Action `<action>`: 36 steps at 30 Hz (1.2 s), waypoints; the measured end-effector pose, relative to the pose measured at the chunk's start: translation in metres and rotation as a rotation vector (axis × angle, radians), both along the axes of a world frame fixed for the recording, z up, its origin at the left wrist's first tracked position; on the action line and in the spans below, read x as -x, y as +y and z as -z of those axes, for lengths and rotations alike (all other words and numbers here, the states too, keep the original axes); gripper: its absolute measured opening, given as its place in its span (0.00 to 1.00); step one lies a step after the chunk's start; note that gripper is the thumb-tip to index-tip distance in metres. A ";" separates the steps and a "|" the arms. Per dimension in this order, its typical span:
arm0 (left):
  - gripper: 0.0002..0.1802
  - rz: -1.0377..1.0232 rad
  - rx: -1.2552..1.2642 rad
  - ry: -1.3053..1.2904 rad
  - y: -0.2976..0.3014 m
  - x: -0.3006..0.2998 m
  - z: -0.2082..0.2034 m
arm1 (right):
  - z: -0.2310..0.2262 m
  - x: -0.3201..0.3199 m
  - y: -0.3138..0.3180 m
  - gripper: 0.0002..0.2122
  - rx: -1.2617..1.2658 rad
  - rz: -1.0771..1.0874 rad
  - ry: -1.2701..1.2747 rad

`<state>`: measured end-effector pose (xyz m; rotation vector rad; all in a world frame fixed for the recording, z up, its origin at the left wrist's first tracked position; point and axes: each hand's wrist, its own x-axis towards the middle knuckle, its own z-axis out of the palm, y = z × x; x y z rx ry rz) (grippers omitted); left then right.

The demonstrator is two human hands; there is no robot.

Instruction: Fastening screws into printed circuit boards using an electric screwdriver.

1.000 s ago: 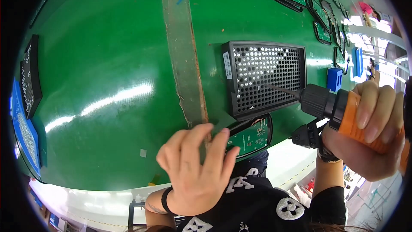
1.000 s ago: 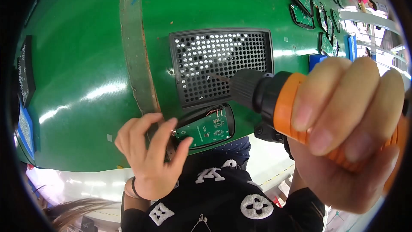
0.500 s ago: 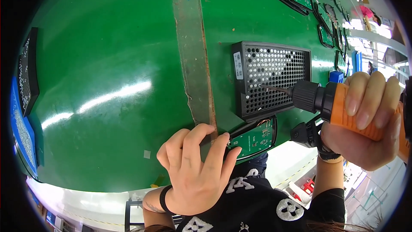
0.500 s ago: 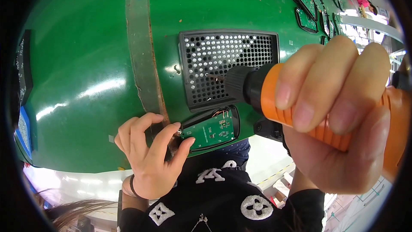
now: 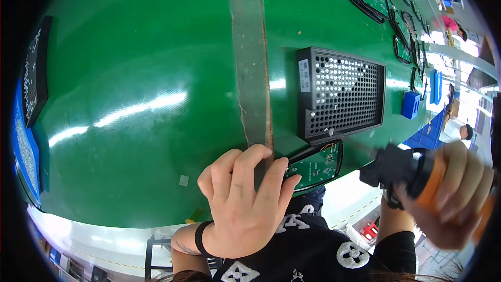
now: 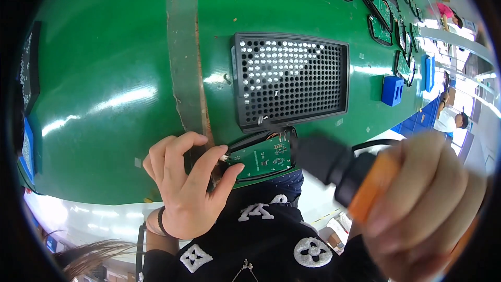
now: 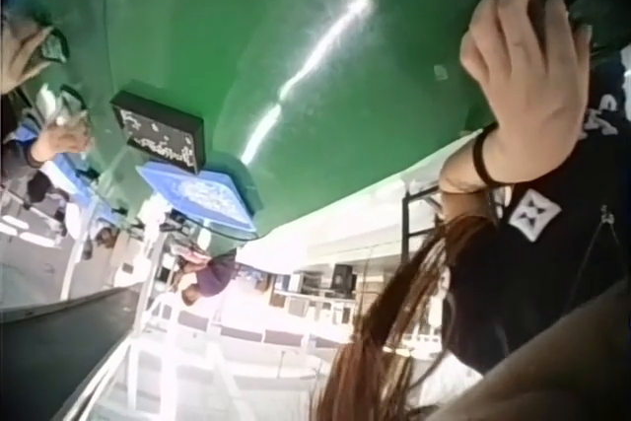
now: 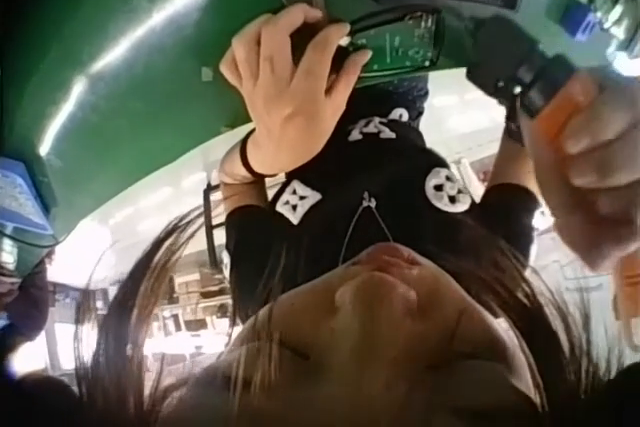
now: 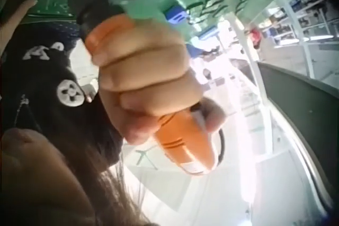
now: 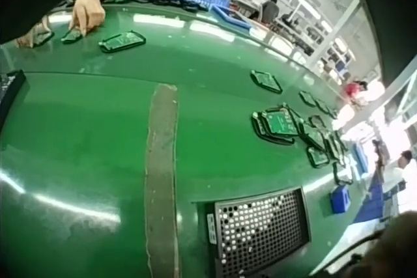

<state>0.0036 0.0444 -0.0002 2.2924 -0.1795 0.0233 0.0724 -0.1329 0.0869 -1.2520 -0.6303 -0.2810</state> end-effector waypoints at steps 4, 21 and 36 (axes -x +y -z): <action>0.19 -0.009 -0.020 0.015 0.005 0.003 0.003 | 0.021 0.028 0.027 0.17 -0.073 0.001 -0.052; 0.19 -0.036 0.012 -0.019 0.001 0.004 0.006 | 0.033 0.026 0.037 0.15 -0.153 -0.049 -0.124; 0.19 -0.028 0.067 -0.028 0.004 -0.001 0.001 | 0.017 0.031 0.043 0.21 0.110 -0.110 0.078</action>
